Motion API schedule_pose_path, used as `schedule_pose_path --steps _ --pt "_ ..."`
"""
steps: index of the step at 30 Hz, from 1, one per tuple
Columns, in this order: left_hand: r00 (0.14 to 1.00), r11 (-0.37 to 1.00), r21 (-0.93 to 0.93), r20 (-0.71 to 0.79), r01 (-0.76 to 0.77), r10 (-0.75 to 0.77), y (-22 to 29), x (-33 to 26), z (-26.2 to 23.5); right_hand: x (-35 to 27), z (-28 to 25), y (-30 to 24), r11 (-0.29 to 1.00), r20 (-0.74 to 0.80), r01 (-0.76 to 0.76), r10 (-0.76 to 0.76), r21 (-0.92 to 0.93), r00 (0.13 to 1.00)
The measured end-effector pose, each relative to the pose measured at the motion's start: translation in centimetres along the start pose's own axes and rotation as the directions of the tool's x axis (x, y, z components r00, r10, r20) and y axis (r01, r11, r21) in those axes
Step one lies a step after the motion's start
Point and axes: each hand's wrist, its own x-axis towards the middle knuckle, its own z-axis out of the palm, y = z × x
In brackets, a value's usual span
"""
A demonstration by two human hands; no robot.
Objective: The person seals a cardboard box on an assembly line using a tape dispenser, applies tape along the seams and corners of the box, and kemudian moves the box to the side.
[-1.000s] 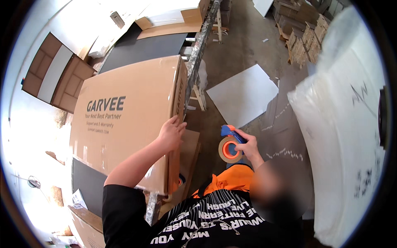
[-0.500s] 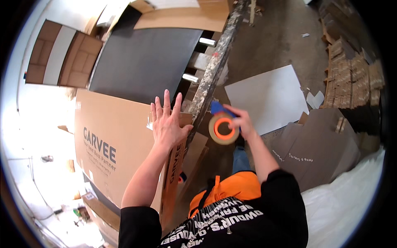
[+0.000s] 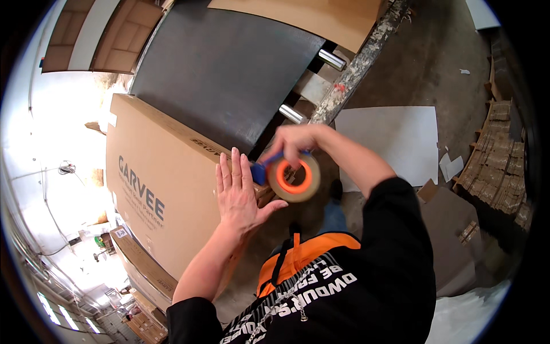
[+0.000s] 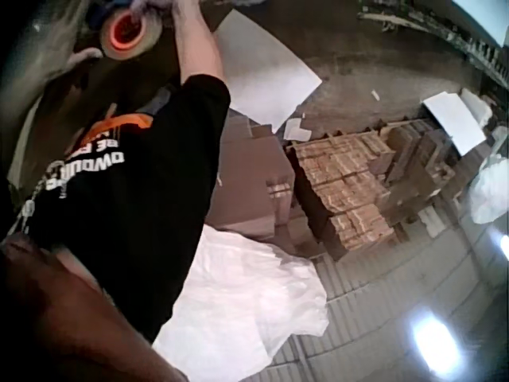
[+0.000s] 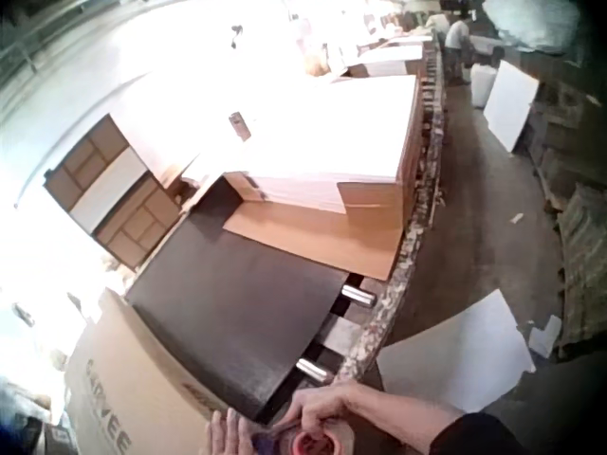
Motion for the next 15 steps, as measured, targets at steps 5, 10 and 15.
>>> schedule_pose_path --steps 5,10,15 --pt "0.998 0.998 0.007 0.008 -0.058 0.058 -0.3 -0.1 -0.1 -6.5 8.7 2.9 0.985 -0.064 -0.017 0.006 -0.174 0.998" --pt "0.999 0.998 0.032 0.006 -0.047 0.047 -0.5 -0.7 0.1 -1.7 15.9 -0.5 0.804 -0.251 -0.047 -0.128 -0.593 0.96" --pt "0.993 0.997 -0.041 -0.099 -0.066 0.062 -0.8 -1.2 1.3 2.1 22.0 4.0 0.485 0.08 0.125 -0.113 -0.865 0.99"
